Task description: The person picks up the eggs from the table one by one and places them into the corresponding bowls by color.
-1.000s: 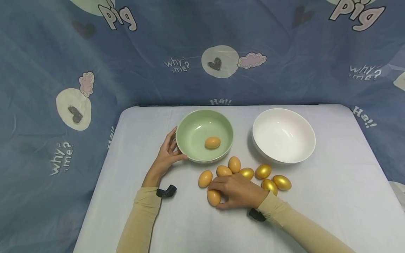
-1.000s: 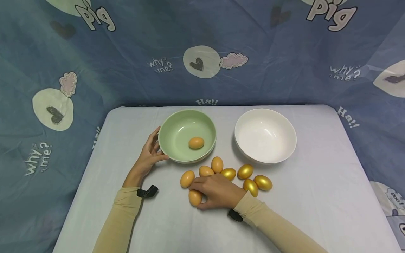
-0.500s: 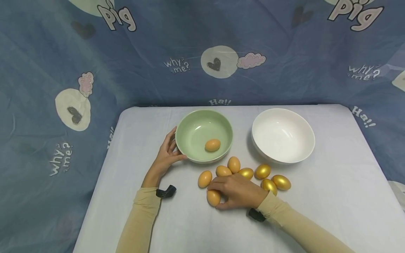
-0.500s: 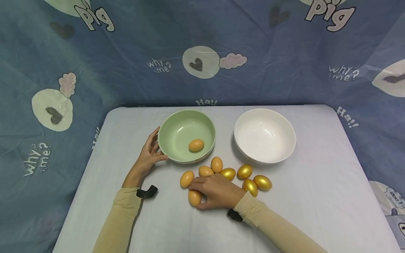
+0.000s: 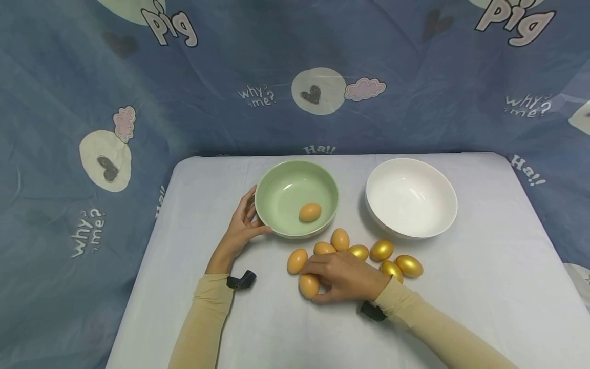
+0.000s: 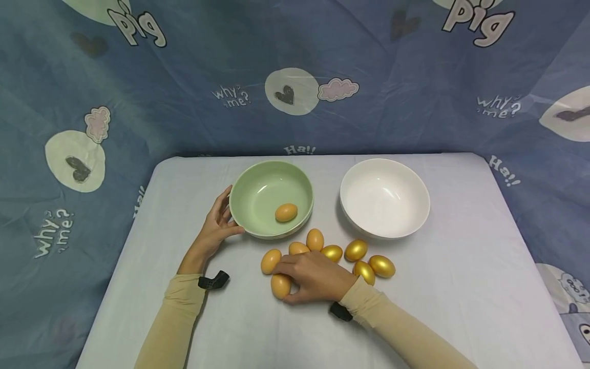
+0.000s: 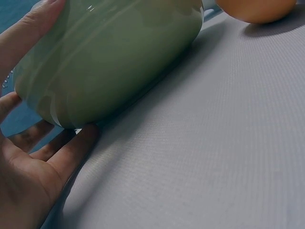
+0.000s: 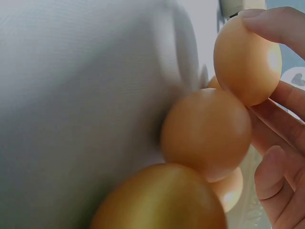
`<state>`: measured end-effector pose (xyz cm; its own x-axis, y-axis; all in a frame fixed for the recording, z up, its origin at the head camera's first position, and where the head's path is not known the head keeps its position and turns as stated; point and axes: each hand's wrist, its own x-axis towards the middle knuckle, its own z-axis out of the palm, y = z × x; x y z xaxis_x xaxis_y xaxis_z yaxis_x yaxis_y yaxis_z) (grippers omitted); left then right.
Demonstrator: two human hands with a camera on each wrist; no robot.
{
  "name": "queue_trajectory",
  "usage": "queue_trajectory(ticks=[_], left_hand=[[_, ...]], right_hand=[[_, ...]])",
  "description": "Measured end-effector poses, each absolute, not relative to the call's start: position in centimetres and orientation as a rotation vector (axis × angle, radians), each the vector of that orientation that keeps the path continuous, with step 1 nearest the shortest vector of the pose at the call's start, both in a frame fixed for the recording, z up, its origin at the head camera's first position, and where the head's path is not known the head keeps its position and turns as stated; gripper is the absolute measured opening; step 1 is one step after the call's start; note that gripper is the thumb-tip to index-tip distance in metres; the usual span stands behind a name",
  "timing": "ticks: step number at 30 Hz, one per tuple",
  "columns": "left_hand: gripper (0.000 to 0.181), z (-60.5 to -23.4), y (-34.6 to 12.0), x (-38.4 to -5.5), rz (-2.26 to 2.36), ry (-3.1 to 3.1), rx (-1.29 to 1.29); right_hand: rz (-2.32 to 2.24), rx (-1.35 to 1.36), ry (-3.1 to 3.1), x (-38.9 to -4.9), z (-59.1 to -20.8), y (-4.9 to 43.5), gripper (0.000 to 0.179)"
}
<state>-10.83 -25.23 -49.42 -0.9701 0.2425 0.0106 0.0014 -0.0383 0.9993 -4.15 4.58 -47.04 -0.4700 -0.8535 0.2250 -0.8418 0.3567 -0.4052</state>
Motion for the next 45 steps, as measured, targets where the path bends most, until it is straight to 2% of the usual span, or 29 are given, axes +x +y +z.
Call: queue_trajectory(ticks=[22, 45], left_hand=[[0.114, -49.5, -25.3, -10.8, 2.133, 2.054, 0.272], [0.113, -49.6, -25.4, -10.9, 2.156, 1.998, 0.261]], right_hand=[[-0.827, -1.601, 2.536, -6.2, -43.9, 4.0, 0.042], [-0.920, -1.533, 2.512, -11.9, -40.0, 2.6, 0.043]])
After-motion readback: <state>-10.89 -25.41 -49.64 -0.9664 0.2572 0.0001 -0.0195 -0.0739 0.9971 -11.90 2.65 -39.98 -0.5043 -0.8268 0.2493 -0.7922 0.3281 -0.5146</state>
